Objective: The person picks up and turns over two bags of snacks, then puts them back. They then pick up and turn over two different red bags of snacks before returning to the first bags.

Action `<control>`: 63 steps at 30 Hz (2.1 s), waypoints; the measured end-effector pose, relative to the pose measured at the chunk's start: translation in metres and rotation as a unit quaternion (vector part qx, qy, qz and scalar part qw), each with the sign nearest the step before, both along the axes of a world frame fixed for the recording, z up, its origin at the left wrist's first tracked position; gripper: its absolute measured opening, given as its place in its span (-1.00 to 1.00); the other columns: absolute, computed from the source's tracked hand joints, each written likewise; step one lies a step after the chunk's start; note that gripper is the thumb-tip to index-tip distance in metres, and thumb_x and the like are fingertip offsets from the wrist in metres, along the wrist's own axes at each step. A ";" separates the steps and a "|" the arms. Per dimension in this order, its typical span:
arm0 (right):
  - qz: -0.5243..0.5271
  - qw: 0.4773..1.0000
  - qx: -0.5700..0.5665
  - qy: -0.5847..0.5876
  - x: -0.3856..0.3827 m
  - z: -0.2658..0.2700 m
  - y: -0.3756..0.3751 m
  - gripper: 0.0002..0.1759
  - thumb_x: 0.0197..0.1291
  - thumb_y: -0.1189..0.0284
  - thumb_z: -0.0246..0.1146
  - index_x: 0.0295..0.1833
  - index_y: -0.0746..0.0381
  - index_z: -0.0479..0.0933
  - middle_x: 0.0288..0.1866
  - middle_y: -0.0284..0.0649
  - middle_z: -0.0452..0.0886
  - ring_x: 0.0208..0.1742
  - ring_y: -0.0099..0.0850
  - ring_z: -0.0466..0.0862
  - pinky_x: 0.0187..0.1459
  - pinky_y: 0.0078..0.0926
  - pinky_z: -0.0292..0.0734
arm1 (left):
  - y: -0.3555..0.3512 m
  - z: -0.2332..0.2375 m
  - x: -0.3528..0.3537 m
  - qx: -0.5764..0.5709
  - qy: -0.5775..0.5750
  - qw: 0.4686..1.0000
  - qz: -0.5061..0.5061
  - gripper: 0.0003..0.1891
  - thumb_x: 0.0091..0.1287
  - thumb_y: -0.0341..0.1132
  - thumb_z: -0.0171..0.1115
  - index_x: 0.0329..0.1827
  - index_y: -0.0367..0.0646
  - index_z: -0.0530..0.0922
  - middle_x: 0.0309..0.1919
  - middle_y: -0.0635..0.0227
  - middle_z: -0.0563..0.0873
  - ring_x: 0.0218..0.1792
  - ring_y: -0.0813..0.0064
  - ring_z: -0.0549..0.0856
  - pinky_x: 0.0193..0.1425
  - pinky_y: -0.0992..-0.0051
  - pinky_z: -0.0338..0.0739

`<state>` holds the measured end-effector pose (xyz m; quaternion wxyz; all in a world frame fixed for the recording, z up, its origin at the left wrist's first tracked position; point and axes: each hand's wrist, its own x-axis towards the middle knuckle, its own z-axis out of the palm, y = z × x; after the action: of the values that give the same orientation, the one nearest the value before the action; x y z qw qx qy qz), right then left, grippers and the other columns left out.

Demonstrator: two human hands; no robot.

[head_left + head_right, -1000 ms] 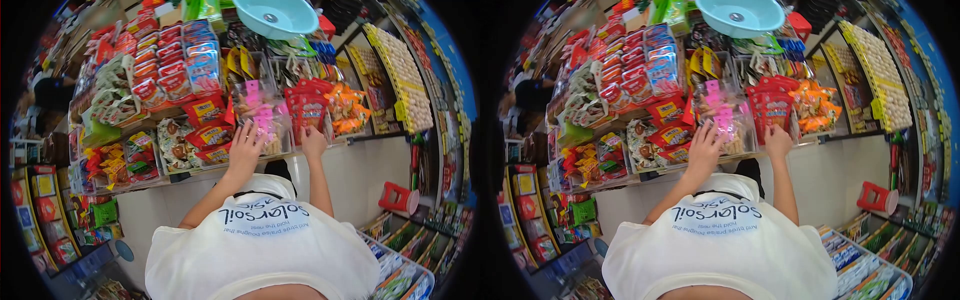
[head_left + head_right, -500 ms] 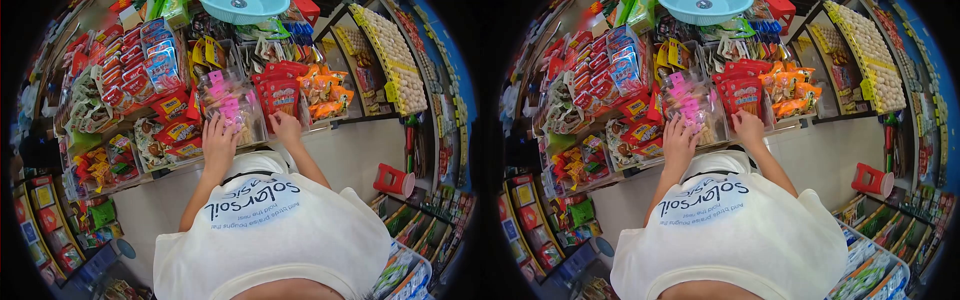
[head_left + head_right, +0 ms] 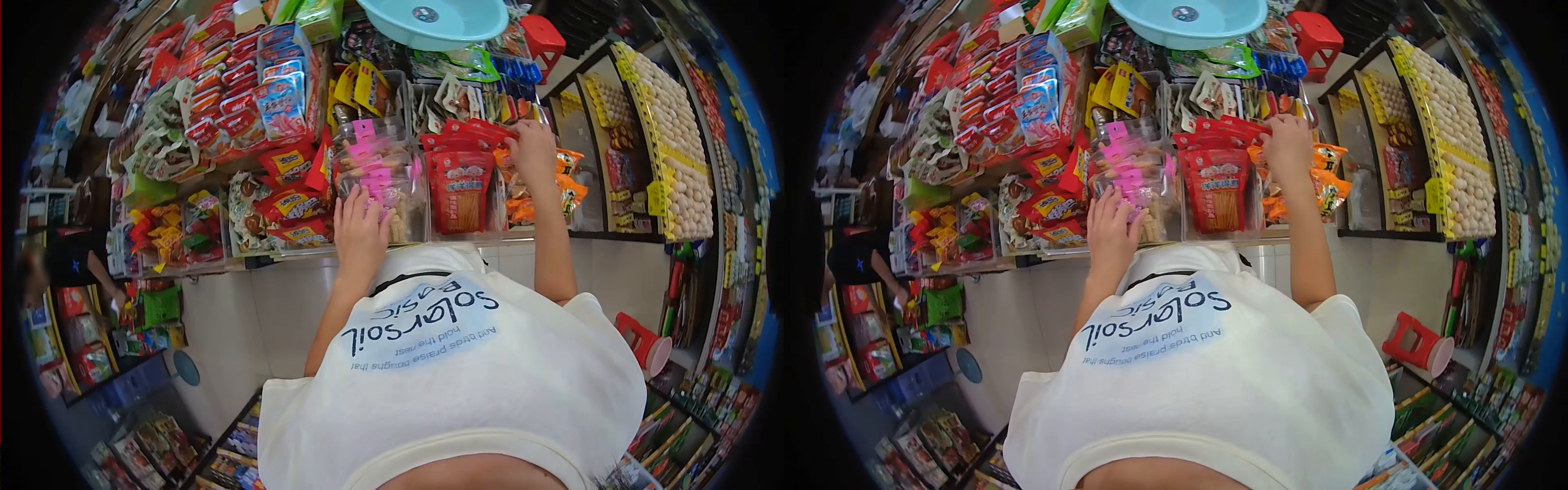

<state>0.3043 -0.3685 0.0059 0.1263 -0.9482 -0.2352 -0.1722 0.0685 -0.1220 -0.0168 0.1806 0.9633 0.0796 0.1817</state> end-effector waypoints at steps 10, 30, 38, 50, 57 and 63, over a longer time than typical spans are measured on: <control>0.094 0.869 0.451 0.181 0.013 0.071 0.009 -0.82 0.32 0.41 0.29 -0.20 0.34 0.58 -0.28 -0.34 0.66 -0.28 -0.72 0.58 -0.26 -0.74 0.45 | -0.010 -0.003 0.002 -0.015 -0.021 0.999 0.046 -0.77 0.23 -0.26 0.31 -0.19 -0.23 0.55 0.15 0.07 0.58 0.31 0.13 0.44 0.44 0.01 0.19; 0.111 0.602 0.726 0.312 -0.055 0.102 0.058 -0.87 0.35 0.46 0.23 -0.11 0.29 0.50 -0.23 -0.22 0.69 -0.30 -0.58 0.68 -0.27 -0.60 0.61 | -0.032 0.064 0.037 -0.558 -0.118 0.816 -0.094 -0.42 0.29 -0.25 0.37 0.31 -0.29 0.40 0.10 0.22 0.65 0.07 0.50 0.62 0.18 0.46 0.48; 0.075 0.597 0.683 0.414 -0.069 0.073 0.058 -0.81 0.39 0.33 0.20 -0.07 0.23 0.51 -0.17 -0.29 0.68 -0.28 -0.61 0.67 -0.28 -0.64 0.61 | -0.032 0.070 0.030 -0.689 0.072 0.715 -0.093 -0.63 0.32 -0.40 0.32 0.15 -0.32 0.52 -0.07 0.32 0.72 -0.11 0.63 0.68 0.03 0.58 0.55; 0.145 0.640 0.524 0.542 -0.112 0.062 0.059 -0.60 0.11 0.55 0.43 0.07 0.33 0.54 -0.01 -0.21 0.68 -0.04 -0.53 0.65 0.02 -0.54 0.57 | -0.031 0.069 0.031 -0.713 -0.024 0.701 -0.011 -0.63 0.30 -0.42 0.34 0.14 -0.33 0.54 -0.08 0.26 0.74 -0.18 0.64 0.70 -0.08 0.60 0.63; 0.123 0.628 0.564 0.521 -0.109 0.063 0.061 -0.61 0.09 0.55 0.44 0.06 0.34 0.56 -0.04 -0.21 0.70 -0.09 -0.54 0.67 0.00 -0.54 0.59 | -0.031 0.066 0.025 -0.703 0.010 0.710 -0.037 -0.55 0.24 -0.37 0.42 0.16 -0.30 0.52 -0.05 0.28 0.72 -0.14 0.62 0.69 -0.12 0.60 0.62; 0.122 0.610 0.579 0.527 -0.109 0.062 0.059 -0.55 0.09 0.56 0.43 0.12 0.35 0.54 -0.03 -0.18 0.69 -0.08 -0.53 0.67 0.01 -0.54 0.58 | -0.034 0.068 0.024 -0.704 0.046 0.708 -0.024 -0.54 0.22 -0.35 0.43 0.17 -0.28 0.53 -0.08 0.32 0.72 -0.19 0.62 0.68 -0.19 0.60 0.59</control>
<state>0.1954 -0.3098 0.0683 0.7709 -0.5673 -0.0927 0.2743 0.0929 -0.1561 0.0508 0.8072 0.5650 0.1692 0.0240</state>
